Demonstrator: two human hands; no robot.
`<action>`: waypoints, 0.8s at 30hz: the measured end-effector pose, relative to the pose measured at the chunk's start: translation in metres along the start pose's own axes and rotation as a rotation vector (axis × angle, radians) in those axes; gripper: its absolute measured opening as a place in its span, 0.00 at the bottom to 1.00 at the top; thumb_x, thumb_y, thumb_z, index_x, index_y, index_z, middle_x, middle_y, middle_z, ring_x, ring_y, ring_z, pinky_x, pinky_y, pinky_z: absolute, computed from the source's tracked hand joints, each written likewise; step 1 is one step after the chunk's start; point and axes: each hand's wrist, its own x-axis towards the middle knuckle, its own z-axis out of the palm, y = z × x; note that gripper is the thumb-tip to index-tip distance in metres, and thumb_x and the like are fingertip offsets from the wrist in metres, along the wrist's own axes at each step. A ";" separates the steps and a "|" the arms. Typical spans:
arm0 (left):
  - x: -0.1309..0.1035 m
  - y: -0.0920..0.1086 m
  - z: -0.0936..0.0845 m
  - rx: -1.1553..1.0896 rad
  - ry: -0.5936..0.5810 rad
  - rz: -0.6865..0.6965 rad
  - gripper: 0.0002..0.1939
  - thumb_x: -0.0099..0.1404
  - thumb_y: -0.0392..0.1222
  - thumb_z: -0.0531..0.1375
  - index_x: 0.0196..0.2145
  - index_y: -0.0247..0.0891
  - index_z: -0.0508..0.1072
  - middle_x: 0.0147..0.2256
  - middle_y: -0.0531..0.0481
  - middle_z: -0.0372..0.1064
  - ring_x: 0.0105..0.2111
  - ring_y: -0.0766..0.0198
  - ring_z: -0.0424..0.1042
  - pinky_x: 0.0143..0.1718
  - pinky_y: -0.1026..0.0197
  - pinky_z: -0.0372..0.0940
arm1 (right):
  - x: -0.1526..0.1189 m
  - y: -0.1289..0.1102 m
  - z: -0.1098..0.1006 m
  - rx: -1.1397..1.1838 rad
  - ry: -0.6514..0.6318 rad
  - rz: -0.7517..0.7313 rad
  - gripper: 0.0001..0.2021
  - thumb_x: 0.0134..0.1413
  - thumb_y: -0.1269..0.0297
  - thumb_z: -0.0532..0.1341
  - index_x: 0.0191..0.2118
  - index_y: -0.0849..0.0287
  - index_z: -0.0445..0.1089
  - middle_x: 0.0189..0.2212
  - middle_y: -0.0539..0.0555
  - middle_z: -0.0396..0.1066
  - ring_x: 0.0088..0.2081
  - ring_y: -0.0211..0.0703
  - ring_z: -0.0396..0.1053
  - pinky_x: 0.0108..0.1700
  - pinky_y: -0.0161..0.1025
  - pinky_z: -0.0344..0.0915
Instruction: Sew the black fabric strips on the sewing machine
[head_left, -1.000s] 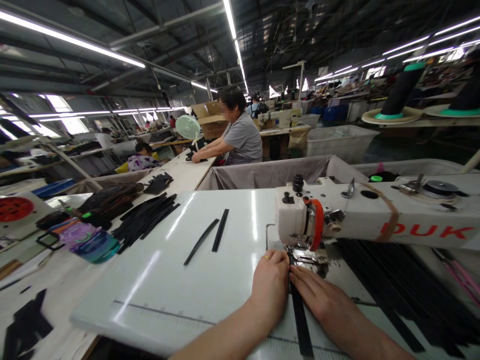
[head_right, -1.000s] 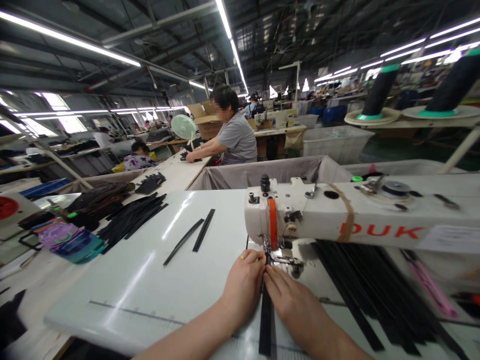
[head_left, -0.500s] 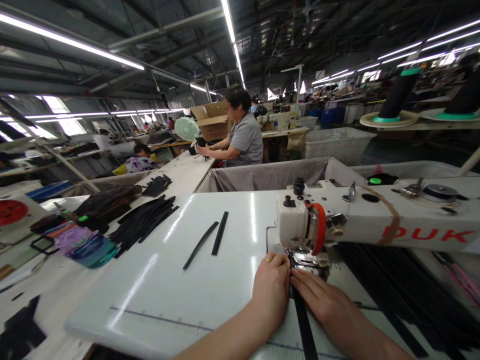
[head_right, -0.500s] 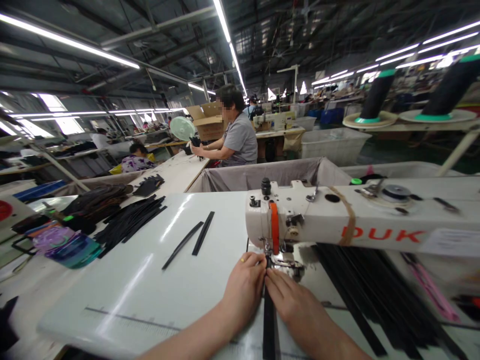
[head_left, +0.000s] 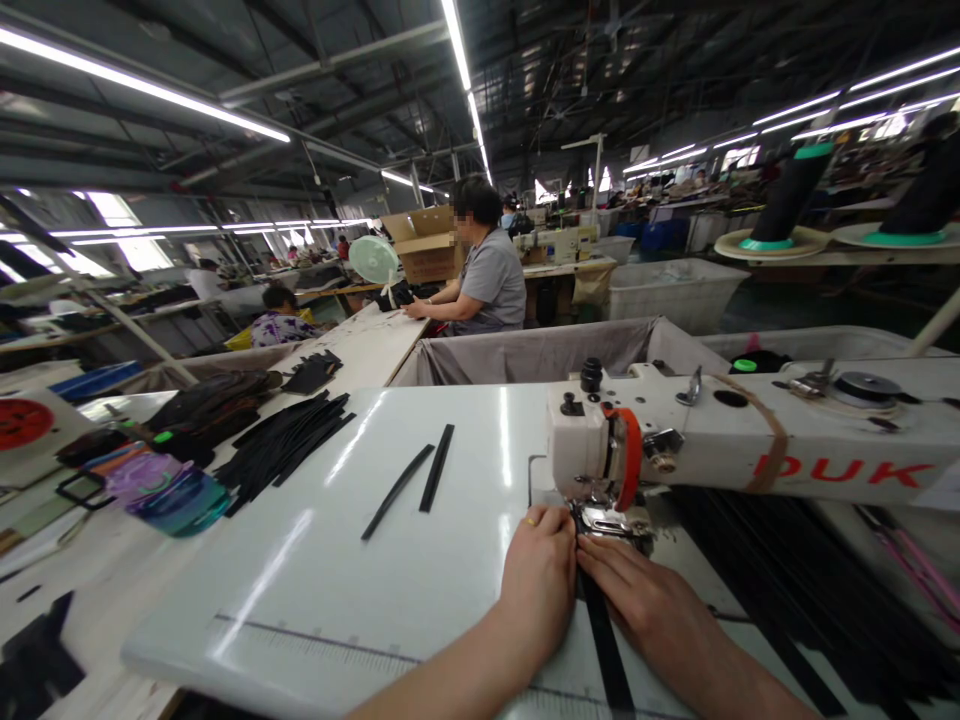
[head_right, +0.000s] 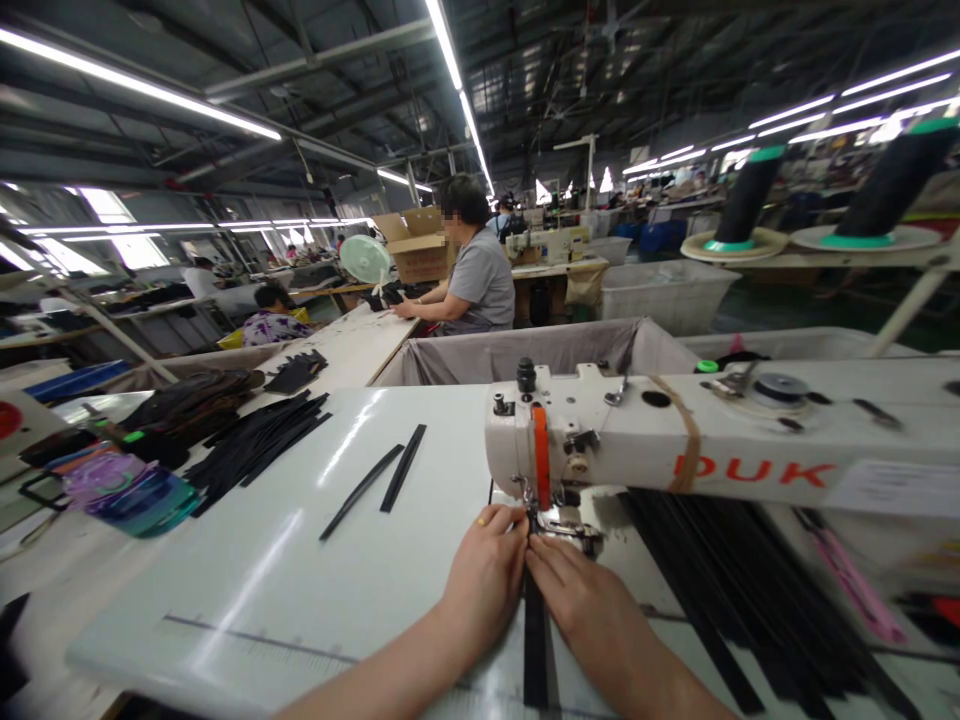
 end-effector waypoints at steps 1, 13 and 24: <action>0.000 0.000 -0.001 -0.008 0.000 0.000 0.10 0.68 0.31 0.51 0.39 0.34 0.72 0.41 0.43 0.71 0.42 0.54 0.67 0.47 0.51 0.68 | 0.000 0.000 0.000 0.004 -0.002 0.002 0.23 0.53 0.83 0.48 0.51 0.66 0.68 0.47 0.61 0.75 0.49 0.46 0.73 0.49 0.40 0.72; 0.002 -0.004 -0.006 -0.193 0.076 0.018 0.11 0.66 0.29 0.52 0.35 0.37 0.73 0.44 0.44 0.70 0.45 0.55 0.65 0.49 0.50 0.67 | 0.000 0.011 -0.006 0.203 -0.085 0.074 0.19 0.55 0.81 0.51 0.47 0.60 0.70 0.43 0.58 0.73 0.46 0.47 0.71 0.50 0.45 0.70; -0.003 -0.004 -0.007 -0.199 0.048 -0.002 0.12 0.64 0.26 0.52 0.39 0.36 0.72 0.46 0.45 0.70 0.46 0.55 0.65 0.51 0.49 0.66 | 0.003 0.013 -0.024 0.367 -0.089 0.047 0.15 0.54 0.76 0.54 0.39 0.55 0.75 0.37 0.52 0.75 0.41 0.43 0.71 0.49 0.41 0.67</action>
